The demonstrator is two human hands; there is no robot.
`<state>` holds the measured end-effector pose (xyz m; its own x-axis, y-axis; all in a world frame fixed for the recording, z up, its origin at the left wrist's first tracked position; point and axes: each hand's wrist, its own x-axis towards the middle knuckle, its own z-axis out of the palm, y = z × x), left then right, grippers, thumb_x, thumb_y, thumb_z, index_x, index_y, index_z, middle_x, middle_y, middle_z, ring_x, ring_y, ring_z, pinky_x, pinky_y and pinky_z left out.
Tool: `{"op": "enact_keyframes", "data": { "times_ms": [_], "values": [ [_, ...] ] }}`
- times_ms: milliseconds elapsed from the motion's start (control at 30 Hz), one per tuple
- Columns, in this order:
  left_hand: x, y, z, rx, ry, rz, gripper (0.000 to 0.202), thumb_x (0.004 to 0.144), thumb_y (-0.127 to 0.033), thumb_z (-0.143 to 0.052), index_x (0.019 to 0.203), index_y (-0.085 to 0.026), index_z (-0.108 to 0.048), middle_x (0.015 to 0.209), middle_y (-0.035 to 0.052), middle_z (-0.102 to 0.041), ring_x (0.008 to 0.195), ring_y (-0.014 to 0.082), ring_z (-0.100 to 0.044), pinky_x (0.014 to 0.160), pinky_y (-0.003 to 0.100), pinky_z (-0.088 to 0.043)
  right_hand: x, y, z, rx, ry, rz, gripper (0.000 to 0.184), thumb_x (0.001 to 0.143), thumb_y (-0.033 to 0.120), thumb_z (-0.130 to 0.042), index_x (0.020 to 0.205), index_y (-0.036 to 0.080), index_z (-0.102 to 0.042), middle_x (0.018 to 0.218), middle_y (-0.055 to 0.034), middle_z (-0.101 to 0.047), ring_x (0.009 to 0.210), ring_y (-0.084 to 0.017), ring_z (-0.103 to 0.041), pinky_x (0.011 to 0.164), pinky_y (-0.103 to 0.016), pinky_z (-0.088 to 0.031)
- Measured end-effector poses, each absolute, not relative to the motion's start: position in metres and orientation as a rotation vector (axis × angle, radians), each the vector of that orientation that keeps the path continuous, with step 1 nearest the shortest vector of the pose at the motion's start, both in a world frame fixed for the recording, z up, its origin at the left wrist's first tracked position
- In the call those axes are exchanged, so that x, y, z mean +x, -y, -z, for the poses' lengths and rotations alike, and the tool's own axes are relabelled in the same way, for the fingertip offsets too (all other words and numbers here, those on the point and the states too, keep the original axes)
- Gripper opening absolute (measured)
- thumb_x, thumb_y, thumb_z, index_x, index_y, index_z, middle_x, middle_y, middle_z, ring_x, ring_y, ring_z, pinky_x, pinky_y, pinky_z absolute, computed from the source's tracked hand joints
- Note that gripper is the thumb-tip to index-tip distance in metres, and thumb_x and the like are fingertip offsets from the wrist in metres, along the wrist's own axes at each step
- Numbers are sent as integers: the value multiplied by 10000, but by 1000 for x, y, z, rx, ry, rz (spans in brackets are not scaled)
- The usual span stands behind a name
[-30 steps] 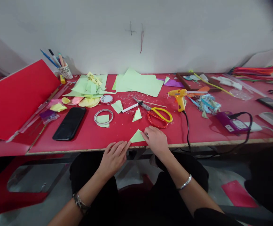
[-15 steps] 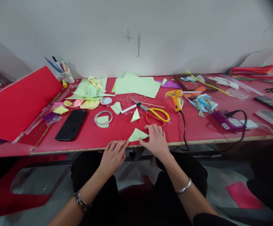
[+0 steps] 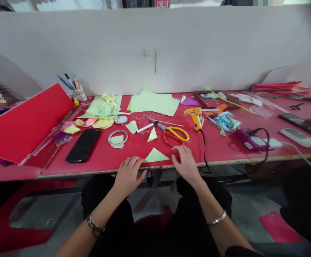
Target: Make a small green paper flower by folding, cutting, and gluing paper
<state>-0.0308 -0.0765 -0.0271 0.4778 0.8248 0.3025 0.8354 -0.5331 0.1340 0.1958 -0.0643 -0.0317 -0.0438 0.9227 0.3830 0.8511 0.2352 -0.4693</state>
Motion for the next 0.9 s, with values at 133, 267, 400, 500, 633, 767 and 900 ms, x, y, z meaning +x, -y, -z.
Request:
{"op": "enact_keyframes", "data": {
  "times_ms": [133, 267, 400, 500, 633, 767, 900],
  "values": [
    [-16, 60, 24, -2638, 1655, 575, 440, 822, -388, -481, 1183, -137, -454, 1095, 104, -530, 1019, 244, -482, 832, 376, -431, 178, 69, 27, -1628, 2041, -163, 312, 766, 345, -549, 1033, 184, -550, 1044, -105, -541, 981, -268, -473, 795, -389, -402],
    [-3, 50, 21, -2737, 1626, 621, 356, 791, -361, -543, 1077, -149, -529, 1037, 87, -518, 964, 221, -493, 830, 348, -439, 169, 70, 24, -1617, 2061, -230, 254, 761, 297, -572, 990, 188, -581, 1027, -94, -541, 969, -249, -485, 801, -368, -409],
    [4, 51, 16, -2622, 1586, 776, 422, 786, -261, -548, 1194, -185, -467, 1115, 106, -448, 1007, 233, -469, 851, 362, -423, 167, 68, 25, -1585, 2043, -226, 163, 756, 191, -555, 912, 184, -601, 993, -85, -556, 940, -236, -508, 789, -362, -416],
    [4, 49, 14, -2713, 1582, 803, 244, 786, -179, -519, 1022, -207, -574, 1006, 61, -497, 908, 196, -514, 768, 308, -445, 164, 64, 24, -1540, 2045, -313, 124, 769, 139, -516, 847, 171, -607, 898, -75, -573, 864, -213, -537, 758, -342, -431],
    [-5, 33, 5, -2736, 1713, 1080, 144, 771, -137, -500, 855, -185, -606, 953, 40, -515, 796, 152, -536, 697, 267, -441, 162, 54, 11, -1334, 1992, -492, 155, 822, 185, -466, 912, 175, -593, 874, -66, -557, 836, -180, -545, 770, -309, -448],
    [-20, 14, -13, -3001, 1387, 1354, 110, 725, -87, -501, 740, -166, -577, 877, 28, -523, 861, 151, -526, 783, 264, -419, 169, 36, -6, -1085, 2039, -622, 315, 834, 100, -353, 1057, 202, -551, 1008, -77, -517, 958, -161, -519, 851, -299, -430],
    [-29, -1, -25, -3160, 1203, 1517, 176, 693, -37, -420, 646, -155, -542, 869, 34, -525, 845, 143, -527, 799, 267, -406, 173, 18, -13, -1013, 2093, -589, 436, 762, 0, -311, 1072, 198, -546, 1031, -80, -533, 930, -159, -532, 821, -305, -440]
  ]
}}
